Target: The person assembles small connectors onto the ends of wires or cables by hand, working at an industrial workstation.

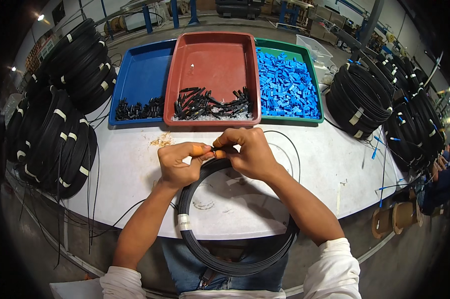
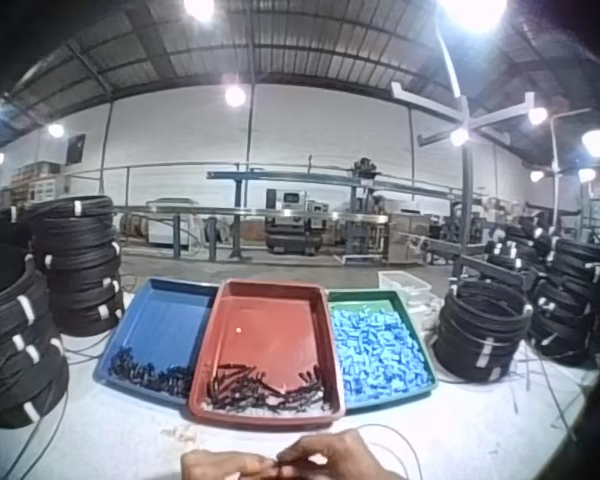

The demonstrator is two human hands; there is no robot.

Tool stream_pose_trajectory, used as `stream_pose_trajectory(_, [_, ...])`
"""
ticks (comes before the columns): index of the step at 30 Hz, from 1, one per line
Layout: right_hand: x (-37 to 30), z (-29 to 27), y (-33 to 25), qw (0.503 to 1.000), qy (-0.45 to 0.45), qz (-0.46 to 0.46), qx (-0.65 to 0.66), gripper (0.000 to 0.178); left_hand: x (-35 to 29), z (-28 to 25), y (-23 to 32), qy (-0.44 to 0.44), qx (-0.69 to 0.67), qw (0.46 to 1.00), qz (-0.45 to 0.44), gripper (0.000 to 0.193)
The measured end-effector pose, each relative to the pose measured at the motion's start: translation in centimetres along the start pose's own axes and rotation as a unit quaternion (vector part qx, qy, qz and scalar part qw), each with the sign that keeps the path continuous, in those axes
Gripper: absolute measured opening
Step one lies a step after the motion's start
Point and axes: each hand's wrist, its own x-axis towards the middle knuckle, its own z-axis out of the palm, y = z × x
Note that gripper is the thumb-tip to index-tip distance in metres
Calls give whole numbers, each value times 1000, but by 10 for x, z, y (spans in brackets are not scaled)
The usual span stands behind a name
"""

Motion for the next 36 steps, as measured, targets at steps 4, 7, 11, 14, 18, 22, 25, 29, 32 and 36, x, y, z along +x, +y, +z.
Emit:
stream_pose_trajectory(4, [1, 2, 10, 967, 103, -173, -155, 22, 0, 9, 2, 30, -244, 923, -298, 8])
stream_pose_trajectory(7, [5, 3, 3, 933, 67, -244, -257, 19, -1, 9, -1, 38, -159, 963, -216, 7])
stream_pose_trajectory(11, [2, 4, 6, 999, -2, 22, -25, 10, 2, 0, -5, -15, 29, 999, 34, 15])
stream_pose_trajectory(14, [-1, 5, 10, 1000, 0, 14, 5, 14, 3, -3, -6, -60, 60, 990, 110, 12])
stream_pose_trajectory(18, [1, 6, 4, 966, 111, -172, -155, 20, 2, 3, -1, 17, -57, 991, -116, 8])
stream_pose_trajectory(22, [-1, 9, 8, 963, 72, -164, -202, 21, 1, 7, -3, 50, -33, 995, -85, 8])
stream_pose_trajectory(25, [-2, 6, 4, 997, 29, -33, -56, 14, 4, -1, -5, -20, 49, 992, 115, 18])
stream_pose_trajectory(29, [-2, 8, 7, 1000, 5, 9, 3, 14, 5, -2, -4, 3, 15, 998, 61, 15])
stream_pose_trajectory(32, [-1, 9, 7, 992, 56, -96, -64, 19, 4, 1, -11, 34, -41, 998, -28, 16])
stream_pose_trajectory(36, [-2, 9, 8, 979, 57, -147, -128, 20, 4, -2, -10, -13, 11, 999, 35, 13])
